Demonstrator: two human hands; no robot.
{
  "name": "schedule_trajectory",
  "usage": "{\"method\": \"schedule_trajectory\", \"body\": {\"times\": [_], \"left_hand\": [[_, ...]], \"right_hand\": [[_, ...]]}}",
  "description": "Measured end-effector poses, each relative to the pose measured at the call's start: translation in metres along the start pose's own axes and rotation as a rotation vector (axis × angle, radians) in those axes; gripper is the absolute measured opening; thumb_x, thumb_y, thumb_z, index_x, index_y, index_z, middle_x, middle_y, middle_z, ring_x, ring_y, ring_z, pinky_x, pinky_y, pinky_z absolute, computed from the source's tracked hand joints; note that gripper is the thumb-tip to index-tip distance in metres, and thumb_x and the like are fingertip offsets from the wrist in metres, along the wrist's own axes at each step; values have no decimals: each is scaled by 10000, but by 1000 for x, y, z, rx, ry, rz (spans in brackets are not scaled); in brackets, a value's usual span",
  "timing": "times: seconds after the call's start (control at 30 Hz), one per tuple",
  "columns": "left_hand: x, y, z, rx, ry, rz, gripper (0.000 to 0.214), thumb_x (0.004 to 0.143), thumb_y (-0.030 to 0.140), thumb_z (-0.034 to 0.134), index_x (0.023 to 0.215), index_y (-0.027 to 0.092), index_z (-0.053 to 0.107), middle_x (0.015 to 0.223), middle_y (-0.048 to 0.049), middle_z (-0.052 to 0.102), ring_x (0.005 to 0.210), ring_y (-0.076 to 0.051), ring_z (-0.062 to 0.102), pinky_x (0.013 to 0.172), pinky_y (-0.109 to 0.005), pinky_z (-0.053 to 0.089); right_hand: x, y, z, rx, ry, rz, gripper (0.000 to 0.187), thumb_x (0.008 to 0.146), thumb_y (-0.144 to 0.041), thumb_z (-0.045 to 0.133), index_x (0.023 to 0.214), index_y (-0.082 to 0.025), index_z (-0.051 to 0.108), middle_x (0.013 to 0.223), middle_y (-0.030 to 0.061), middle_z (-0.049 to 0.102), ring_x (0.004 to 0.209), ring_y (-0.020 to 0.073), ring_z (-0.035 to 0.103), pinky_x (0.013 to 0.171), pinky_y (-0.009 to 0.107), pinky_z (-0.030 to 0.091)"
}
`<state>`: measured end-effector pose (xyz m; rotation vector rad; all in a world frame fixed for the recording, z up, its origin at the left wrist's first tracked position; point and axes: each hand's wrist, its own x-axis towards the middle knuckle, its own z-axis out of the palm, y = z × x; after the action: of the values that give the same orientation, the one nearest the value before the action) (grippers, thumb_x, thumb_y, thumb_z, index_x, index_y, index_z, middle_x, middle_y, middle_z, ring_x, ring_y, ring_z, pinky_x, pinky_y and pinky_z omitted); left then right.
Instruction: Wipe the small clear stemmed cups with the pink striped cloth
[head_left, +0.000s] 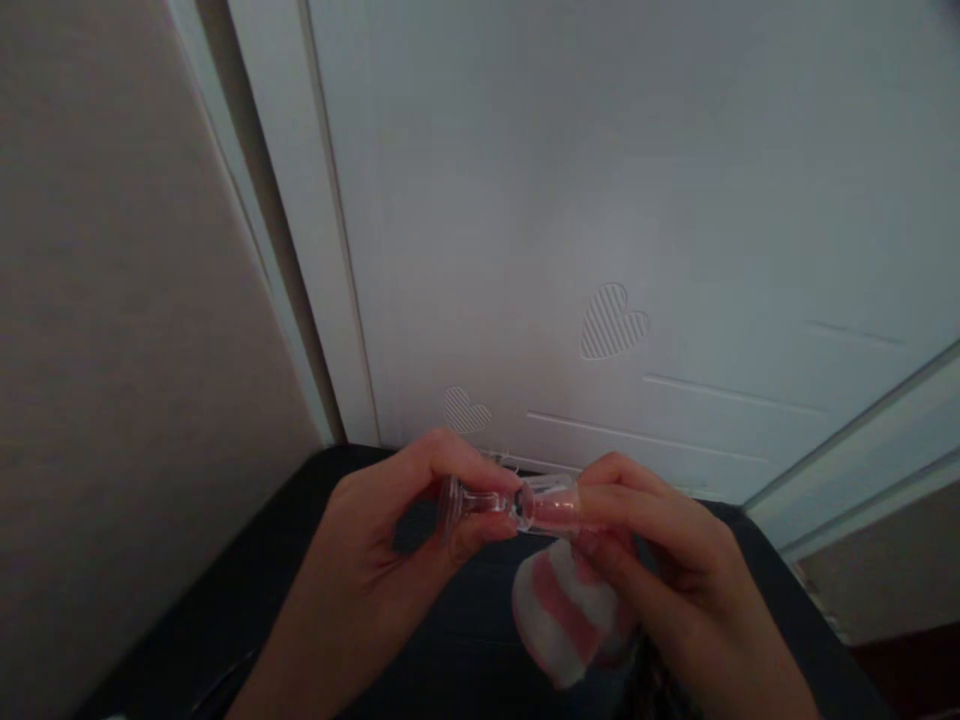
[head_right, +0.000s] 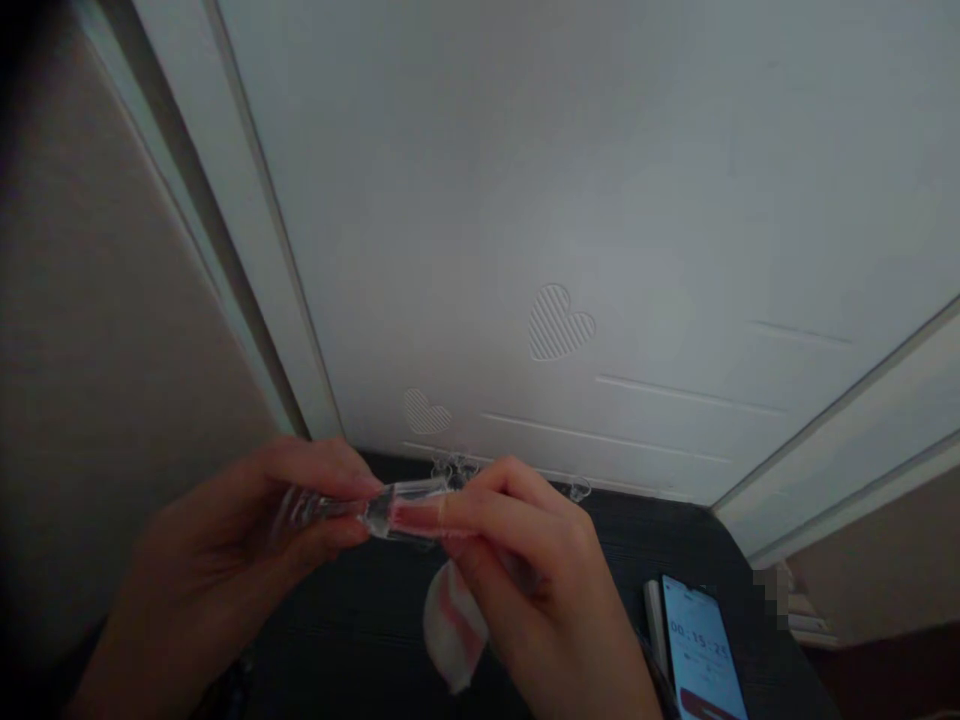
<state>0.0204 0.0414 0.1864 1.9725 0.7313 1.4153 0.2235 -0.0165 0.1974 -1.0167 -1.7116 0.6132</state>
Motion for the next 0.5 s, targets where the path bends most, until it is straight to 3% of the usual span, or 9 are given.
{"method": "schedule_trajectory", "body": {"times": [0.17, 0.3, 0.37, 0.43, 0.5], "left_hand": [[4, -6, 2, 31, -15, -31, 86, 871, 225, 758, 870, 308, 734, 747, 83, 715, 658, -94, 663, 603, -168, 481], [5, -6, 5, 70, 11, -63, 67, 868, 236, 751, 846, 295, 727, 714, 88, 707, 626, -88, 656, 584, -166, 467], [5, -4, 7, 79, 5, -67, 64, 854, 237, 762, 829, 287, 730, 698, 88, 715, 607, -88, 653, 576, -169, 461], [6, -3, 9, 79, -9, -81, 61, 839, 234, 772, 821, 280, 737, 680, 84, 719, 590, -90, 649, 567, -171, 460], [7, -3, 11, 70, -13, -99, 60, 827, 228, 779, 817, 276, 745, 663, 80, 715, 581, -93, 646, 556, -171, 458]], "right_hand": [[2, 12, -10, -143, -16, -4, 369, 975, -147, 576, 1123, -426, 766, 851, -34, 659, 726, 97, 650, 630, 193, 483], [-1, 20, -17, -335, 273, 127, 279, 956, -226, 628, 1128, -406, 754, 1012, -40, 757, 890, 124, 708, 746, 206, 513], [-2, 19, -17, -377, 381, 123, 292, 958, -257, 634, 1184, -420, 722, 1126, -51, 762, 986, 134, 707, 800, 209, 517], [-2, 14, -12, -381, 354, 54, 301, 969, -247, 616, 1197, -419, 709, 1119, -55, 755, 963, 119, 707, 779, 192, 523], [0, 9, -6, -377, 236, -55, 300, 971, -211, 601, 1183, -391, 717, 1019, -43, 731, 867, 96, 702, 708, 164, 526]]}}
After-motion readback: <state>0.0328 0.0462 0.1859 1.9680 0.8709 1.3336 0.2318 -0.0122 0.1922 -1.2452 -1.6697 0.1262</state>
